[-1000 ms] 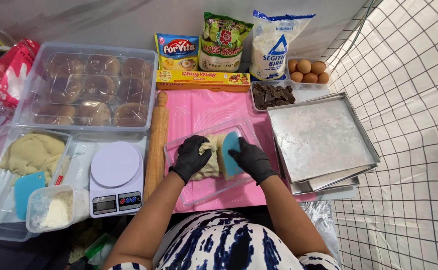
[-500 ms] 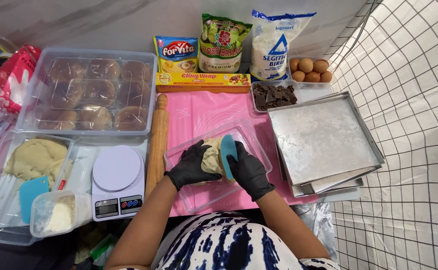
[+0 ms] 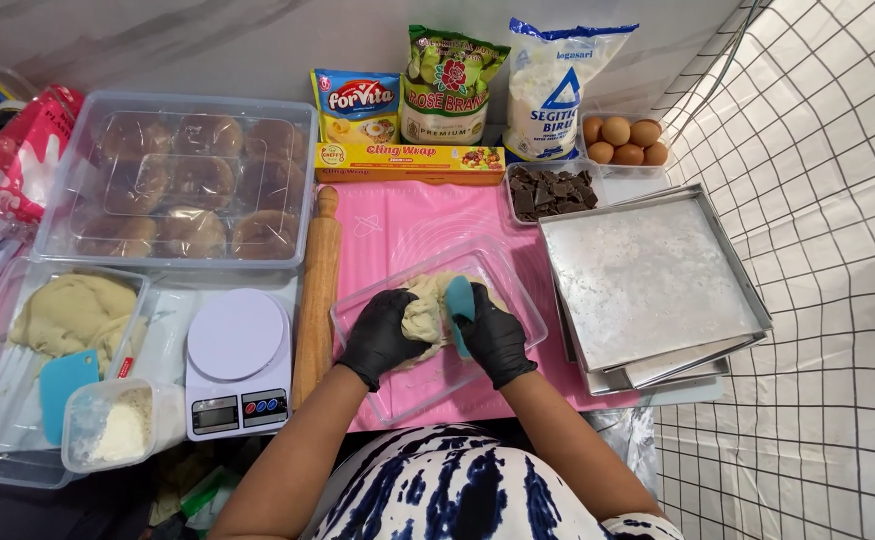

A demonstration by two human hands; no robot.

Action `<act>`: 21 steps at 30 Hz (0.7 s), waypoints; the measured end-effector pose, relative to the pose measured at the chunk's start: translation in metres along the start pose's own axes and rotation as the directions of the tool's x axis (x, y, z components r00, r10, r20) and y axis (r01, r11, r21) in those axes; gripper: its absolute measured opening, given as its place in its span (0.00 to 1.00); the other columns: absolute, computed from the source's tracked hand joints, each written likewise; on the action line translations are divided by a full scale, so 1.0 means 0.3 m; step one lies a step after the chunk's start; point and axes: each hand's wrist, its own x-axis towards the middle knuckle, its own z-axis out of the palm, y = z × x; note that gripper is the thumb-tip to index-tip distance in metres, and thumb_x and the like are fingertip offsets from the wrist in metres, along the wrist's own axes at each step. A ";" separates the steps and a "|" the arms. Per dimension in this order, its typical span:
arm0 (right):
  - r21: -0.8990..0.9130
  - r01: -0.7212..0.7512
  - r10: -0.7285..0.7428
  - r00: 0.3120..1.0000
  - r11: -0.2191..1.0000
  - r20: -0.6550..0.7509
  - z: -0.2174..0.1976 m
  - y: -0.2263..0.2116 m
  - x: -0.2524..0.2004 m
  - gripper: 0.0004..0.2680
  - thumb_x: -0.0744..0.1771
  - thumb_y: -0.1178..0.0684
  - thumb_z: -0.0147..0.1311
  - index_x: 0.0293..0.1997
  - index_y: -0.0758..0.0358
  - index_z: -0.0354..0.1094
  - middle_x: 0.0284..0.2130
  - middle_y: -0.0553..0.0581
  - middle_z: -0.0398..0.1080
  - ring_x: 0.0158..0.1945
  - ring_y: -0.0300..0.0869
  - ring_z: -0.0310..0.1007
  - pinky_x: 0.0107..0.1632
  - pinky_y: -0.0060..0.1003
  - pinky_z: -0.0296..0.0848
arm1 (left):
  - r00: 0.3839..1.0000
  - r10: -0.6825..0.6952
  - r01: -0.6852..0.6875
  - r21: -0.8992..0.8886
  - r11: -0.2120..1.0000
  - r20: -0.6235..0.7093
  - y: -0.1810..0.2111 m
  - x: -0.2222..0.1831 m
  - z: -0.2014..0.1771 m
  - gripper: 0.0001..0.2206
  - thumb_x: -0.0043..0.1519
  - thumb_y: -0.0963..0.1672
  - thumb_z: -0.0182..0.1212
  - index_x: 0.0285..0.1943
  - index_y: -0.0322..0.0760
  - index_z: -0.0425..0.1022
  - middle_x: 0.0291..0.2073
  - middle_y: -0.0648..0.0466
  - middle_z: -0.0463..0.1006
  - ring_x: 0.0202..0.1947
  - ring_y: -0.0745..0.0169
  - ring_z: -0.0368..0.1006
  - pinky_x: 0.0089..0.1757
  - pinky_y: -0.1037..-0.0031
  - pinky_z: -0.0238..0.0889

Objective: Shaping and portioning bread dough on a silicone mat using hands and a plastic scraper.

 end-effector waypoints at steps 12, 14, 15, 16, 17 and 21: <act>0.285 -0.288 0.257 0.956 0.914 0.141 -0.017 0.065 0.056 0.32 0.62 0.31 0.64 0.72 0.48 0.58 0.51 0.63 0.76 0.57 0.54 0.76 0.55 0.48 0.78 | 0.941 -0.338 0.314 -0.344 0.885 -0.009 -0.004 0.000 -0.021 0.30 0.37 0.51 0.79 0.52 0.54 0.77 0.45 0.53 0.82 0.55 0.51 0.76 0.57 0.63 0.69; 0.289 -0.307 0.274 0.950 0.907 0.151 -0.001 0.073 0.065 0.33 0.62 0.31 0.64 0.73 0.48 0.56 0.52 0.63 0.76 0.58 0.54 0.75 0.56 0.48 0.78 | 0.946 -0.322 0.289 -0.364 0.885 -0.031 -0.034 0.005 0.000 0.30 0.37 0.50 0.79 0.52 0.53 0.77 0.44 0.52 0.82 0.55 0.51 0.76 0.56 0.63 0.69; 0.292 -0.327 0.290 0.943 0.899 0.162 0.007 0.077 0.070 0.33 0.62 0.30 0.63 0.74 0.48 0.55 0.53 0.63 0.75 0.59 0.54 0.74 0.56 0.48 0.77 | 0.950 -0.307 0.264 -0.385 0.884 -0.054 -0.049 0.007 0.011 0.30 0.37 0.50 0.80 0.52 0.52 0.77 0.44 0.51 0.82 0.54 0.50 0.77 0.55 0.63 0.69; 0.292 -0.325 0.289 0.944 0.899 0.161 -0.004 0.071 0.069 0.33 0.62 0.30 0.63 0.74 0.48 0.55 0.53 0.63 0.75 0.59 0.54 0.74 0.56 0.48 0.77 | 0.950 -0.307 0.264 -0.385 0.884 -0.055 -0.048 0.007 0.013 0.30 0.37 0.50 0.80 0.52 0.52 0.77 0.44 0.51 0.82 0.54 0.50 0.77 0.55 0.63 0.69; 0.319 -0.330 0.289 0.942 0.889 0.170 -0.014 0.064 0.068 0.34 0.62 0.31 0.63 0.74 0.50 0.55 0.54 0.65 0.74 0.59 0.56 0.74 0.57 0.50 0.77 | 0.959 -0.278 0.236 -0.388 0.891 -0.057 -0.048 0.008 0.013 0.30 0.37 0.49 0.80 0.51 0.52 0.77 0.42 0.52 0.83 0.53 0.51 0.77 0.54 0.63 0.70; 0.389 -0.381 0.300 0.920 0.839 0.254 -0.069 0.037 0.077 0.30 0.65 0.34 0.61 0.73 0.51 0.55 0.47 0.66 0.76 0.52 0.57 0.78 0.53 0.50 0.79 | 0.991 -0.085 0.041 -0.369 0.928 -0.104 -0.088 0.011 0.069 0.24 0.38 0.44 0.74 0.47 0.48 0.78 0.37 0.49 0.80 0.46 0.48 0.78 0.50 0.63 0.70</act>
